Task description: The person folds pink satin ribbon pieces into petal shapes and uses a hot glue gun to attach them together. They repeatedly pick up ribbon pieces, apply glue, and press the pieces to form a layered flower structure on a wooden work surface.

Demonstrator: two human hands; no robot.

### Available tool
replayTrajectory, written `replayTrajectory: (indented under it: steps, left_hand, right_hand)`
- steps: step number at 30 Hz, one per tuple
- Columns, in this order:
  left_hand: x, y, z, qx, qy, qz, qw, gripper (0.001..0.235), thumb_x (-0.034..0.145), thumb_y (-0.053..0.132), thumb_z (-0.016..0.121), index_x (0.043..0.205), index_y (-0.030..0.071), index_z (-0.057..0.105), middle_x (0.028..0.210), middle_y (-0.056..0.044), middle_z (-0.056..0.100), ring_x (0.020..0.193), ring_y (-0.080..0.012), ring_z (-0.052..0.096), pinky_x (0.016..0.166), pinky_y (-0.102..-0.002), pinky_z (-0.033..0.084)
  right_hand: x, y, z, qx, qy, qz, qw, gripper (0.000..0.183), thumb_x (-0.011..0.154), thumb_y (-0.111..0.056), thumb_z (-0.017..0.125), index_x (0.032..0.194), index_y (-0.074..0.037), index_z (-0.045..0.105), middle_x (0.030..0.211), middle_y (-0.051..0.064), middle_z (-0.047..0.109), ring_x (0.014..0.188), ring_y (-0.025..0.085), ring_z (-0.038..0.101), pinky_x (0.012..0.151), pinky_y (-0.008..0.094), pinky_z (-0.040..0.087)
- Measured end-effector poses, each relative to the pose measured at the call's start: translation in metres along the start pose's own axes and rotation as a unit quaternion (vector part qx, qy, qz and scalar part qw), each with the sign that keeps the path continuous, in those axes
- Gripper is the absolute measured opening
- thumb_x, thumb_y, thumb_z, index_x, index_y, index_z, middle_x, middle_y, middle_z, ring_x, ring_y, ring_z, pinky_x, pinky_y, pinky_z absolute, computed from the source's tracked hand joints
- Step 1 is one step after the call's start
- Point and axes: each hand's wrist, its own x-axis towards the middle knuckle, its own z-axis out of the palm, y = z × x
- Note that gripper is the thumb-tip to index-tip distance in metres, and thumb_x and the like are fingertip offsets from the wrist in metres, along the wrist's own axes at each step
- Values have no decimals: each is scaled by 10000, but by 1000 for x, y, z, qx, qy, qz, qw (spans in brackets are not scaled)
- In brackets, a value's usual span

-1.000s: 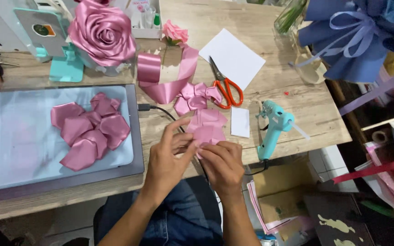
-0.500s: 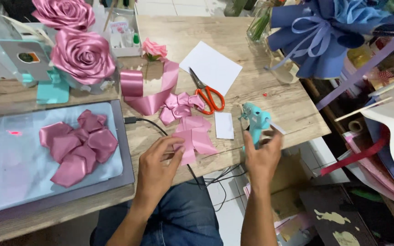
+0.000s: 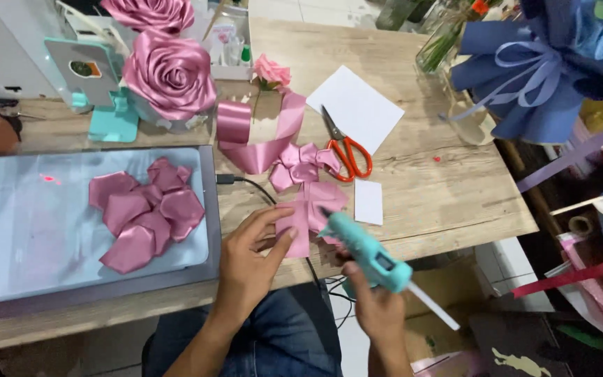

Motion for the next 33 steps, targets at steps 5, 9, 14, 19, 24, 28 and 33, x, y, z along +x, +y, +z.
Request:
replayTrajectory:
  steps: [5,9,14,19,24,28,33]
  left_hand:
    - [-3,3,-1,-1,-2,13,1000,236,917,91,727,1152,118,728,1189,-21,732,991,-133,740,839,-235,631]
    - [-3,8,-2,3,-7,17,1000,235,923,85,716,1156,112,725,1212,-19,732,993,-142,750,851,-243,640]
    - [-3,1,-2,18,-4,18,1000,244,914,101,732,1155,138,722,1210,-21,729,977,-128,739,822,-235,637]
    - [-2,5,-3,32,-6,26,999,227,920,110,728,1146,139,724,1199,-18,731,972,-137,734,830,-245,634]
    - [-3,5,-2,29,-5,12,999,223,916,116,733,1136,149,726,1192,-2,729,974,-123,730,798,-244,637]
    - [-3,4,-2,37,-7,28,999,223,923,114,724,1144,148,720,1181,-14,726,1016,-127,715,815,-242,639]
    - [-3,8,-4,46,-2,37,998,223,919,118,732,1141,142,731,1189,-22,729,927,-114,736,774,-234,648]
  right_hand:
    - [-15,-12,18,172,-24,-218,960,482,820,-148,788,1263,-3,662,959,101,830,860,132,767,870,282,598]
    - [-22,-27,17,204,19,-191,960,431,829,-133,790,1216,28,689,999,100,798,884,122,742,870,274,601]
    - [-17,-26,12,89,29,-224,970,369,844,-293,775,1123,-52,751,1009,34,801,944,92,714,898,287,556]
    - [-19,-32,12,67,33,-226,971,306,850,-311,770,1042,-73,791,963,14,815,931,73,724,876,287,564]
    - [-22,-35,9,68,31,-242,968,296,856,-314,767,1006,-58,768,875,-3,766,857,78,676,801,303,551]
    - [-15,-25,14,70,34,-244,967,242,869,-309,783,903,-70,772,744,-36,688,713,56,587,676,290,530]
    - [-20,-34,12,110,10,-257,960,236,876,-256,780,960,-36,764,829,-12,730,786,74,641,744,283,556]
